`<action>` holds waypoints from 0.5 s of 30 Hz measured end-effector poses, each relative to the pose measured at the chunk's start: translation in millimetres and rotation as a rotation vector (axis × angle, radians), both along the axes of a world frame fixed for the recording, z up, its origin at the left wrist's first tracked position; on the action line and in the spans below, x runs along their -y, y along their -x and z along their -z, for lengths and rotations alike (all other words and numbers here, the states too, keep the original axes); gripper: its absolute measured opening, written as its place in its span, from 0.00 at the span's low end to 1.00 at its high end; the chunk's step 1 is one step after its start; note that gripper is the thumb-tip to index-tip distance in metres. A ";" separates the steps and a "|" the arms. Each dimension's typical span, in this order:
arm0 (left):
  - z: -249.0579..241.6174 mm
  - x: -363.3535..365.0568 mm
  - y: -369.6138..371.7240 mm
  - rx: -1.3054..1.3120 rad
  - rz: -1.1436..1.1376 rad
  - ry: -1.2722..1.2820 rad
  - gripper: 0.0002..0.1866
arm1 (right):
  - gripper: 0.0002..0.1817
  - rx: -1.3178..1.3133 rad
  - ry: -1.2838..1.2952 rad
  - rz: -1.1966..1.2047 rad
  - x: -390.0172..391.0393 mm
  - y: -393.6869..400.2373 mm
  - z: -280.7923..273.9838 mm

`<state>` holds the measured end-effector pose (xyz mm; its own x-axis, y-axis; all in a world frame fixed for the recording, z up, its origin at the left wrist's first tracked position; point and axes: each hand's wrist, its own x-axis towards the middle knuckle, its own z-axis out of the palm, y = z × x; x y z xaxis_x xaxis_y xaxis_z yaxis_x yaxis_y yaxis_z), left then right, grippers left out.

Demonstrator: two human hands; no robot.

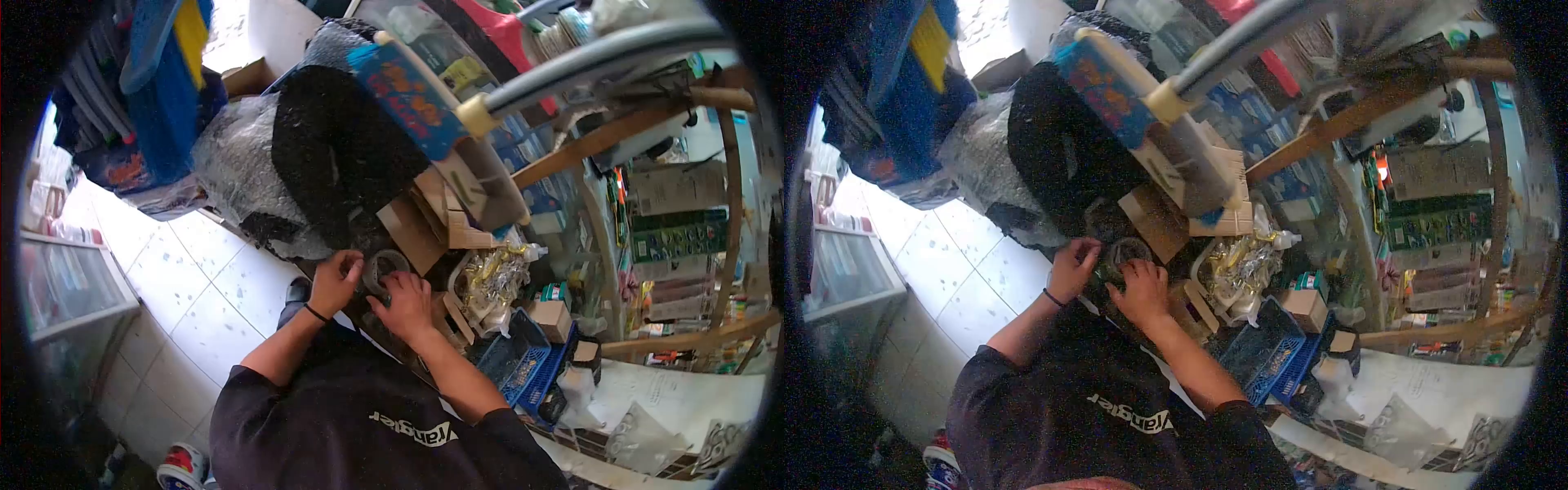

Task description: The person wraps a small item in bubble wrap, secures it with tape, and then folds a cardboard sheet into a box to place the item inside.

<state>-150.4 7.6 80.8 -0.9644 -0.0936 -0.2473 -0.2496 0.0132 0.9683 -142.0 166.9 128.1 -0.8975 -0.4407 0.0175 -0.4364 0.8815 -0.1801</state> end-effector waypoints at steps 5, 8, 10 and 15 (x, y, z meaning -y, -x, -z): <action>37.6 -6.5 -4.4 -0.405 0.179 0.297 0.21 | 0.15 0.145 -0.131 0.021 -15.5 2.6 42.6; 33.7 -12.1 -3.4 -0.462 0.283 0.303 0.25 | 0.14 0.136 -0.068 0.044 -24.1 2.1 39.9; 27.3 -15.1 -1.2 -0.459 0.302 0.258 0.27 | 0.13 0.145 0.039 0.069 -25.5 4.3 25.5; 24.0 -32.7 -1.5 -0.500 0.131 0.155 0.26 | 0.13 0.241 0.282 0.146 -27.7 -3.2 -0.4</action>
<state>-148.9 40.3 56.7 -0.9671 0.0365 0.2517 0.2542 0.1651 0.9530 -138.8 194.6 128.5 -0.9436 -0.3159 -0.0996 -0.2253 0.8326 -0.5060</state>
